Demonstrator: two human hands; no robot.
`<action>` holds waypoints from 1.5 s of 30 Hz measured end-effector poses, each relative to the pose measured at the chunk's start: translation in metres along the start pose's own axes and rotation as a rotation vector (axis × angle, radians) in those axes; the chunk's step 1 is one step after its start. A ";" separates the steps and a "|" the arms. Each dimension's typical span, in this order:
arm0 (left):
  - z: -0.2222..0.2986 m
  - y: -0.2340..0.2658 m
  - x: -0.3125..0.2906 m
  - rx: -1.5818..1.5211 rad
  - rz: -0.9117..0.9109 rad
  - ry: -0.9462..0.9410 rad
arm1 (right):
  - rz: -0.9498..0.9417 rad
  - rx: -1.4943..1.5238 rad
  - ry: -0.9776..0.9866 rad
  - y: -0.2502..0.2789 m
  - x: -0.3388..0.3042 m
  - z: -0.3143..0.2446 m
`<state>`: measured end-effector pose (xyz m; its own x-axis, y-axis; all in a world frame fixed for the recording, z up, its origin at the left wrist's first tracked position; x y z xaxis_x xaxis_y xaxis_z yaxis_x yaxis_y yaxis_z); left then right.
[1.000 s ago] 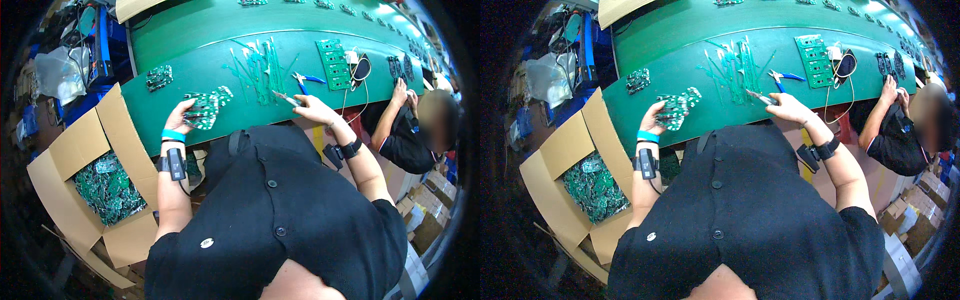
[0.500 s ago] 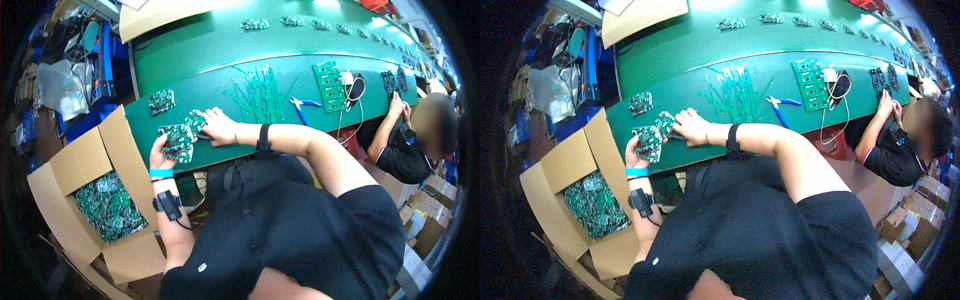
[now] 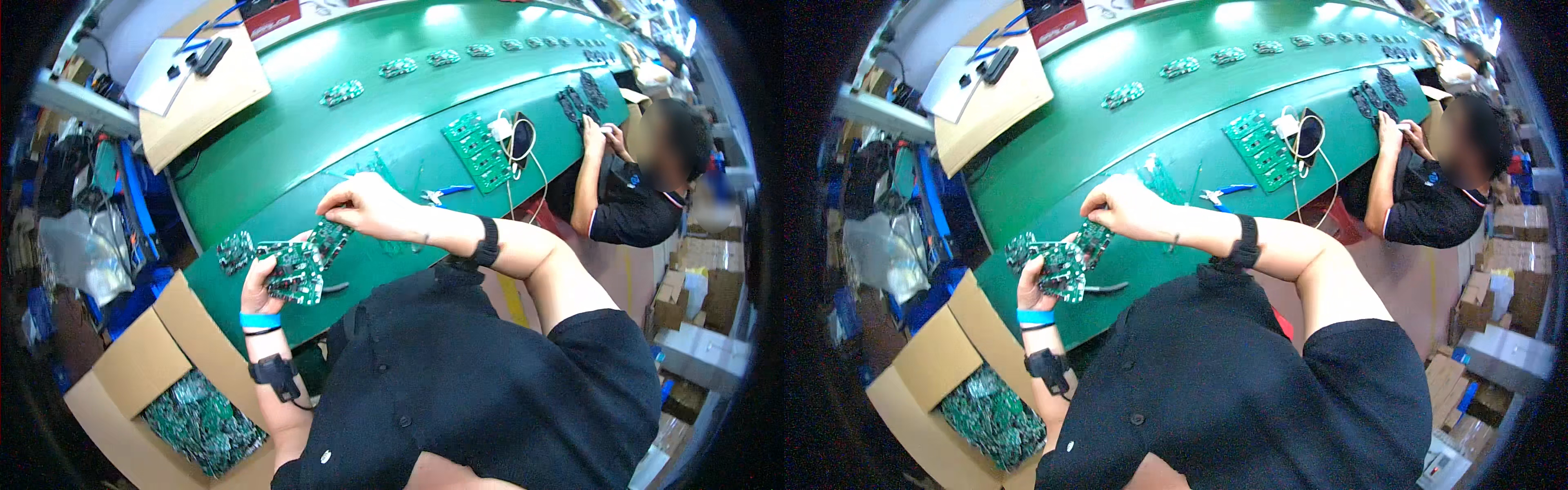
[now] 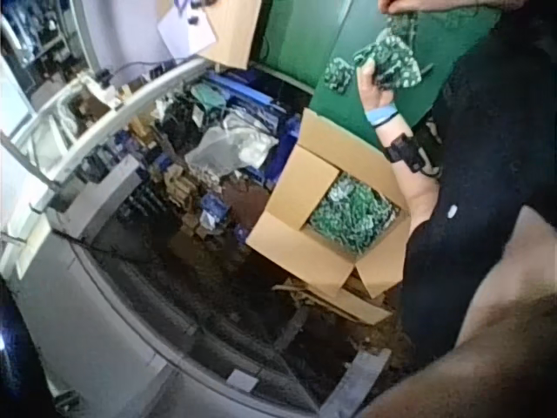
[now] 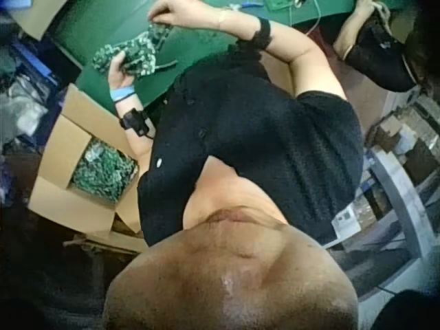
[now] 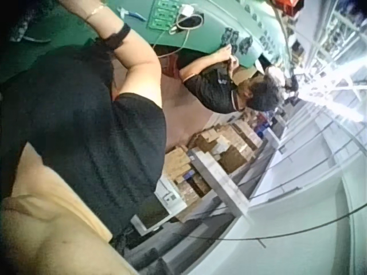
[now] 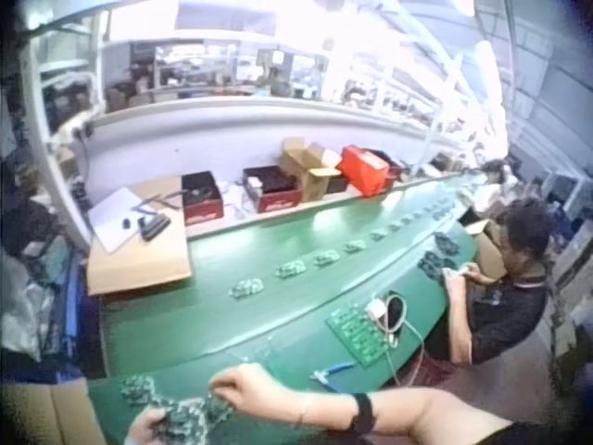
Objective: Cutting individual PCB components from a panel and placing them on the assembly line conveyor belt.
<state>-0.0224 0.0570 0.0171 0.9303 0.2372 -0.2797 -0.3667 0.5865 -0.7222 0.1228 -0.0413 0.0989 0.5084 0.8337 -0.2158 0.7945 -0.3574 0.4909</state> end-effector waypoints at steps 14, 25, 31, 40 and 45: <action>0.150 0.076 0.092 0.179 0.384 -0.229 | 0.263 0.213 -0.040 0.068 0.184 0.047; 0.073 0.148 0.126 0.063 0.533 -0.063 | 0.564 -0.342 -0.258 0.030 0.233 0.170; 0.077 0.155 0.126 0.202 0.505 -0.072 | -0.004 0.159 -0.019 -0.076 0.228 0.061; 0.095 0.190 0.123 0.024 0.667 -0.111 | 0.026 0.492 -0.164 -0.074 0.247 0.071; 0.114 0.217 0.135 0.279 0.605 -0.143 | 0.129 0.159 -0.224 -0.062 0.264 0.101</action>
<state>0.0231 0.3045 -0.1053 0.5575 0.6750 -0.4832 -0.8283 0.4916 -0.2689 0.2413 0.1581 -0.0739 0.6552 0.6697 -0.3495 0.7515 -0.5306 0.3921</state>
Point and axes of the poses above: each hand's wrist, its own x-axis towards the middle knuckle, its own y-axis out of the back of the hand, z = x × y, the point moved 8 cm from there along x, towards the middle knuckle, and after that the axes turned 11 degrees about -y, right-handed, at the moved point
